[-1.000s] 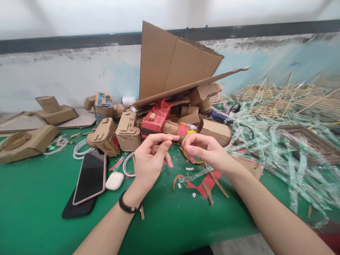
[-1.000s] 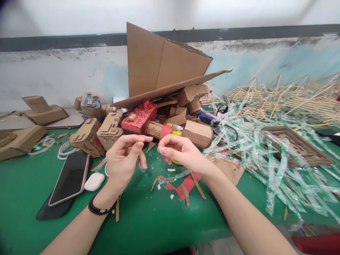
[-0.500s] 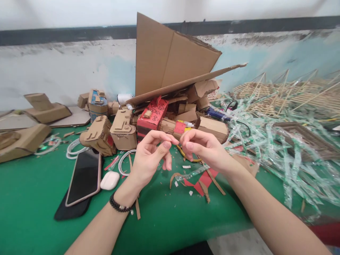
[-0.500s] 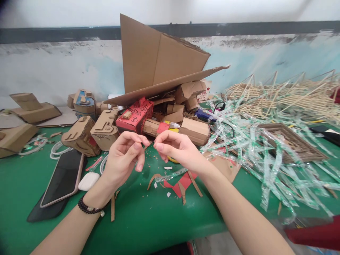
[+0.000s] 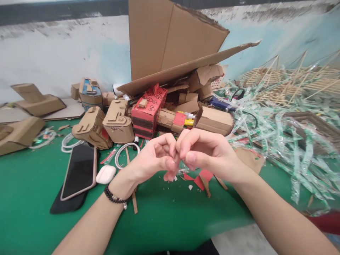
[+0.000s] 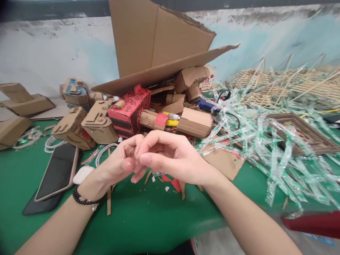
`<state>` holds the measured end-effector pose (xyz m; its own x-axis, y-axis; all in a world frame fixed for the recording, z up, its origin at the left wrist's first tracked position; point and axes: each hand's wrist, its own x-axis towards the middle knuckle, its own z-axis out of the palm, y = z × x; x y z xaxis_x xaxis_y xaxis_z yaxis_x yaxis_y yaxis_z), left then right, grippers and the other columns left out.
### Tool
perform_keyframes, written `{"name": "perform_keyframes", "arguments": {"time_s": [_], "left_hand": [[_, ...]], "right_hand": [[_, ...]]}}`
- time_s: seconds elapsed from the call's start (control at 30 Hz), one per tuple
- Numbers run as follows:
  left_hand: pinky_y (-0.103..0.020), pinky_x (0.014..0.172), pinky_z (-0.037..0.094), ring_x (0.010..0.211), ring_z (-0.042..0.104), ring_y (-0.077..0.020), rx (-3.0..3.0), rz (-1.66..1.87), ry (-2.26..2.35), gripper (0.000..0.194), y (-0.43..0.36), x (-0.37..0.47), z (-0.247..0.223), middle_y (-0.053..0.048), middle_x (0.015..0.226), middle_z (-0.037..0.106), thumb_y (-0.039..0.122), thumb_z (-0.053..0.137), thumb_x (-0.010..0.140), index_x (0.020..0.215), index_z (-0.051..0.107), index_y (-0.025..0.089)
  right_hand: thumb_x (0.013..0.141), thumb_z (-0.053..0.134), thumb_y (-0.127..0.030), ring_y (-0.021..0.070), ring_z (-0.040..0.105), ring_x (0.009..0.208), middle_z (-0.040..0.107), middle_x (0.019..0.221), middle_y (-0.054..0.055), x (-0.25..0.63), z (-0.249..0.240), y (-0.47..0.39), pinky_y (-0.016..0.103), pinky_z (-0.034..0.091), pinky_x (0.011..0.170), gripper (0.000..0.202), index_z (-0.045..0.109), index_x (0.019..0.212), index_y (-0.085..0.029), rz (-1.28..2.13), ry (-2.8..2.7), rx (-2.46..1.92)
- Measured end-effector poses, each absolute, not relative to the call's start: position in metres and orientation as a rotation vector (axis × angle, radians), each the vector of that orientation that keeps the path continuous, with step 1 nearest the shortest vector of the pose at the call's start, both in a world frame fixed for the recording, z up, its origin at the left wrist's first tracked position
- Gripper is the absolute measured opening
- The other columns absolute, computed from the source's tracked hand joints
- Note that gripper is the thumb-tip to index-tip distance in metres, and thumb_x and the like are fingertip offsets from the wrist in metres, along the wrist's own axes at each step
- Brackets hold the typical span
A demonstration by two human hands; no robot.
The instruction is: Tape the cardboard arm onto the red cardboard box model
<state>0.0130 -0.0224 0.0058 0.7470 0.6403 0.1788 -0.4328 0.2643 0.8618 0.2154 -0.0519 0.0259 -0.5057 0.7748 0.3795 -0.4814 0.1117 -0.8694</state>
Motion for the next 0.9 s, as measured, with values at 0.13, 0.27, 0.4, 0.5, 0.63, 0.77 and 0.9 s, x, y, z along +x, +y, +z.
{"name": "perform_keyframes", "arguments": {"time_s": [0.13, 0.27, 0.4, 0.5, 0.63, 0.77, 0.9], "left_hand": [[-0.014, 0.048, 0.055, 0.050, 0.066, -0.0086, 1.063, 0.719, 0.249, 0.046, -0.0220, 0.0122, 0.0044, 0.004, 0.068, 0.070, 0.045, 0.096, 0.083, 0.088, 0.059, 0.018], [-0.015, 0.050, 0.057, 0.051, 0.068, -0.0094, 1.042, 0.723, 0.267, 0.044, -0.0215, 0.0122, 0.0034, 0.003, 0.071, 0.073, 0.040, 0.099, 0.080, 0.090, 0.062, 0.018], [-0.015, 0.051, 0.058, 0.052, 0.070, -0.0088, 1.057, 0.733, 0.256, 0.042, -0.0202, 0.0126, 0.0020, 0.003, 0.072, 0.075, 0.038, 0.098, 0.081, 0.090, 0.062, 0.017], [-0.014, 0.051, 0.058, 0.052, 0.070, -0.0087, 1.066, 0.734, 0.251, 0.042, -0.0197, 0.0131, 0.0017, 0.003, 0.072, 0.075, 0.039, 0.098, 0.082, 0.090, 0.062, 0.018], [-0.014, 0.051, 0.057, 0.051, 0.069, -0.0085, 1.076, 0.738, 0.264, 0.042, -0.0199, 0.0133, 0.0021, 0.003, 0.070, 0.073, 0.038, 0.097, 0.082, 0.088, 0.061, 0.018], [-0.015, 0.050, 0.057, 0.051, 0.069, -0.0088, 1.083, 0.742, 0.274, 0.043, -0.0196, 0.0133, 0.0014, 0.003, 0.073, 0.073, 0.040, 0.097, 0.082, 0.089, 0.061, 0.017], [-0.015, 0.050, 0.057, 0.052, 0.069, -0.0088, 1.097, 0.744, 0.279, 0.044, -0.0189, 0.0136, -0.0003, 0.003, 0.073, 0.072, 0.041, 0.097, 0.082, 0.089, 0.061, 0.017]], "right_hand": [[0.104, 0.072, -0.014, 0.0131, 0.078, 0.086, 0.077, 0.101, 0.003, 0.2152, 0.0253, -0.0525, 0.026, 0.067, 0.076, 0.007, 0.076, 0.104, -0.020, 1.614, -1.401, -0.302], [0.104, 0.072, -0.014, 0.0152, 0.080, 0.087, 0.077, 0.102, 0.003, 0.2155, 0.0233, -0.0512, 0.030, 0.068, 0.080, 0.007, 0.075, 0.104, -0.020, 1.578, -1.451, -0.345], [0.104, 0.072, -0.012, 0.0168, 0.081, 0.088, 0.077, 0.102, 0.003, 0.2160, 0.0219, -0.0516, 0.031, 0.067, 0.081, 0.008, 0.073, 0.106, -0.020, 1.517, -1.508, -0.370], [0.103, 0.072, -0.012, 0.0174, 0.081, 0.087, 0.076, 0.098, 0.002, 0.2163, 0.0217, -0.0523, 0.032, 0.066, 0.080, 0.008, 0.073, 0.105, -0.020, 1.494, -1.528, -0.381], [0.104, 0.071, -0.013, 0.0174, 0.081, 0.086, 0.076, 0.097, 0.002, 0.2164, 0.0225, -0.0525, 0.032, 0.067, 0.080, 0.008, 0.072, 0.106, -0.020, 1.482, -1.532, -0.385], [0.105, 0.071, -0.014, 0.0170, 0.081, 0.086, 0.075, 0.097, 0.002, 0.2167, 0.0234, -0.0526, 0.031, 0.066, 0.079, 0.006, 0.071, 0.104, -0.020, 1.474, -1.535, -0.400], [0.105, 0.072, -0.017, 0.0174, 0.081, 0.085, 0.076, 0.095, 0.001, 0.2173, 0.0223, -0.0528, 0.031, 0.065, 0.077, 0.004, 0.070, 0.104, -0.021, 1.453, -1.555, -0.418]]}}
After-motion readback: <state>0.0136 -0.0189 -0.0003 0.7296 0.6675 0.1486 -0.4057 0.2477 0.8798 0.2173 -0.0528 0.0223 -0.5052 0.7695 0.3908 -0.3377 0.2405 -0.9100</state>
